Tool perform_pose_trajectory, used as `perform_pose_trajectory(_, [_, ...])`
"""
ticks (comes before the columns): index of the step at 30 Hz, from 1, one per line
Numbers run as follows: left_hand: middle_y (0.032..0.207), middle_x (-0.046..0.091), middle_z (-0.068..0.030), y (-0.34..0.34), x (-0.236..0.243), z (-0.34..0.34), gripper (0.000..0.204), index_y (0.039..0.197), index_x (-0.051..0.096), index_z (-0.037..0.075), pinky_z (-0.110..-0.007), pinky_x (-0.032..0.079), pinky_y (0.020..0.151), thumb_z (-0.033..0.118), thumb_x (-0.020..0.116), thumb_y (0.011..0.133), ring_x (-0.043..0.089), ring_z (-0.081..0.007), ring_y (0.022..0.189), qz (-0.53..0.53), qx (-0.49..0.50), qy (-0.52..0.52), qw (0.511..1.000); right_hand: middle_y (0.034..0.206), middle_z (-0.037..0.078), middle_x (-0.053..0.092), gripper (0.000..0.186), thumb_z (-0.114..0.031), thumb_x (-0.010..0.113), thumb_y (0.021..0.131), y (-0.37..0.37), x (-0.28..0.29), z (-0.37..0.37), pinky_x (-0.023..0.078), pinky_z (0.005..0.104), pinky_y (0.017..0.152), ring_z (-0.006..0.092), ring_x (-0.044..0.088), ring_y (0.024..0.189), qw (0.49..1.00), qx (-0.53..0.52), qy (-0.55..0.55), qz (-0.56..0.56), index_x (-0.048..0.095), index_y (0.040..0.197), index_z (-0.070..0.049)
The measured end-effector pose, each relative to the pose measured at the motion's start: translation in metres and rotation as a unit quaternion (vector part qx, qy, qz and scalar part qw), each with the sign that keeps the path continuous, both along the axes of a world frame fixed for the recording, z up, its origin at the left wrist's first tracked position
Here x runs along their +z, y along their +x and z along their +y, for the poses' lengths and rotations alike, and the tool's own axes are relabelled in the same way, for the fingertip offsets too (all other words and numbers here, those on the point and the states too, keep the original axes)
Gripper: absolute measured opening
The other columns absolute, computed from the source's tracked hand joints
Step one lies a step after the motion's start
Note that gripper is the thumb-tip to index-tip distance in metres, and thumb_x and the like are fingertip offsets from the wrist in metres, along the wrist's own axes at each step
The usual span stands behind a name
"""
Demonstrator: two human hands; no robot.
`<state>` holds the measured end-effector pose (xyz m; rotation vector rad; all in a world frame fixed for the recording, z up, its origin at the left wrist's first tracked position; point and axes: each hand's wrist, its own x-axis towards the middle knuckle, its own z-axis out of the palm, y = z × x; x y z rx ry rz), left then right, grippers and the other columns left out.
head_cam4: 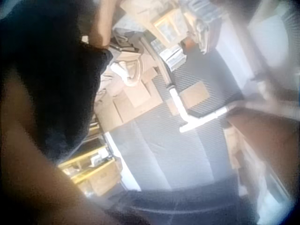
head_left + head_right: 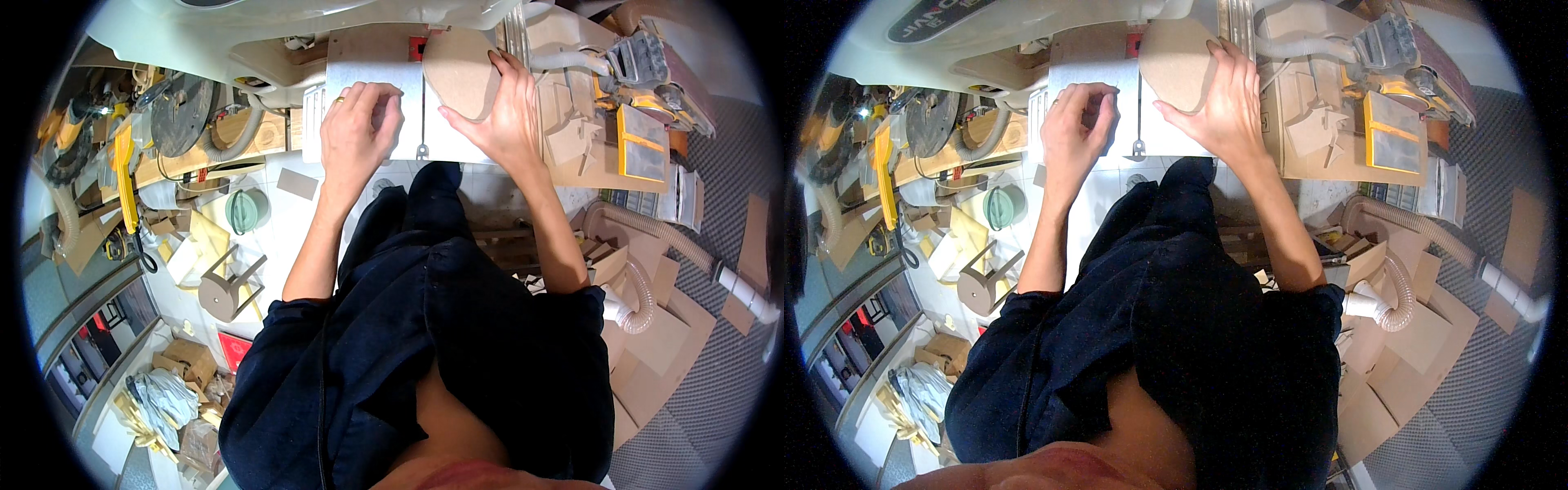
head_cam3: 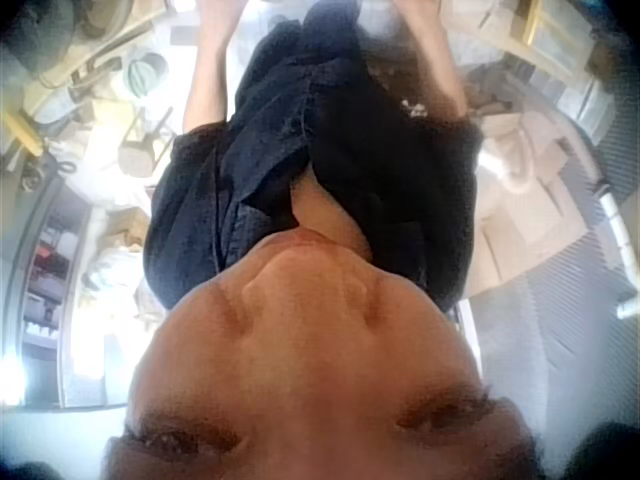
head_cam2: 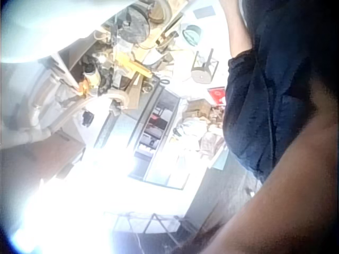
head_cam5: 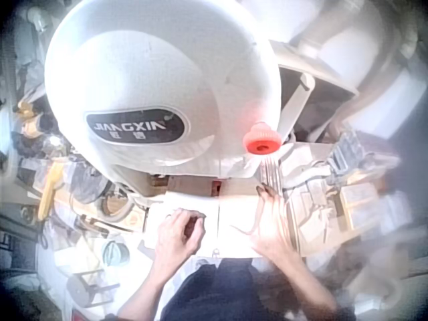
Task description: The person uses a bandsaw to cut a curved shape out of a piece of light-colored wood. They guide the wood along a marked line with both hands, carefully maneuvering it through the blade to create a smooth, rounded edge.
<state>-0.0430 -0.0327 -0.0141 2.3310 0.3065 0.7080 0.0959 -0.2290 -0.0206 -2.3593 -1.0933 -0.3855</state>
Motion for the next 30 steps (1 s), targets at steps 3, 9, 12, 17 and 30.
perform_pose_trajectory(3, [0.089,0.069,-0.0046,-0.0008,-0.0007,0.0006,0.010,0.105,0.077,0.008,-0.029,0.053,0.065,0.013,0.073,0.097,0.065,-0.0157,0.074,0.010,-0.001,0.005,1.000,0.147,0.030,0.046,0.111,-0.057,0.093,0.072,0.0002,-0.0007,-0.0003,0.039,0.0542,0.115,0.0445,0.046,0.134,1.000,-0.001,-0.001,0.001,0.041,0.147,0.006])
perform_pose_trajectory(9, [0.086,0.067,-0.0029,0.0002,-0.0007,-0.0013,0.008,0.101,0.074,0.010,-0.033,0.051,0.069,0.011,0.073,0.093,0.065,-0.0176,0.073,0.002,0.005,-0.010,1.000,0.147,0.029,0.046,0.111,-0.057,0.093,0.073,0.0009,-0.0007,-0.0001,0.039,0.0542,0.115,0.0441,0.046,0.134,1.000,-0.001,0.005,0.003,0.041,0.148,0.006])
perform_pose_trajectory(12, [0.083,0.066,-0.0020,0.0008,-0.0008,-0.0019,0.008,0.099,0.073,0.011,-0.035,0.050,0.070,0.009,0.074,0.091,0.064,-0.0186,0.072,-0.006,0.007,-0.015,1.000,0.150,0.029,0.045,0.111,-0.056,0.092,0.074,0.0005,0.0001,-0.0007,0.039,0.0538,0.117,0.0445,0.044,0.138,1.000,-0.005,-0.003,0.011,0.039,0.150,0.005])
perform_pose_trajectory(17, [0.090,0.069,-0.0046,-0.0007,0.0004,0.0000,0.010,0.105,0.077,0.008,-0.029,0.054,0.064,0.013,0.073,0.097,0.066,-0.0156,0.074,0.012,0.001,0.002,1.000,0.150,0.029,0.045,0.110,-0.056,0.092,0.075,0.0013,0.0006,-0.0003,0.038,0.0539,0.118,0.0445,0.044,0.139,1.000,-0.007,-0.005,0.012,0.040,0.150,0.005])
perform_pose_trajectory(30, [0.084,0.067,-0.0030,0.0009,0.0000,-0.0015,0.008,0.099,0.073,0.010,-0.035,0.051,0.071,0.009,0.074,0.091,0.066,-0.0199,0.074,-0.011,0.003,-0.016,1.000,0.147,0.031,0.046,0.111,-0.059,0.090,0.075,0.0047,-0.0026,-0.0001,0.038,0.0563,0.115,0.0450,0.045,0.136,1.000,-0.003,-0.004,0.006,0.040,0.149,0.007])
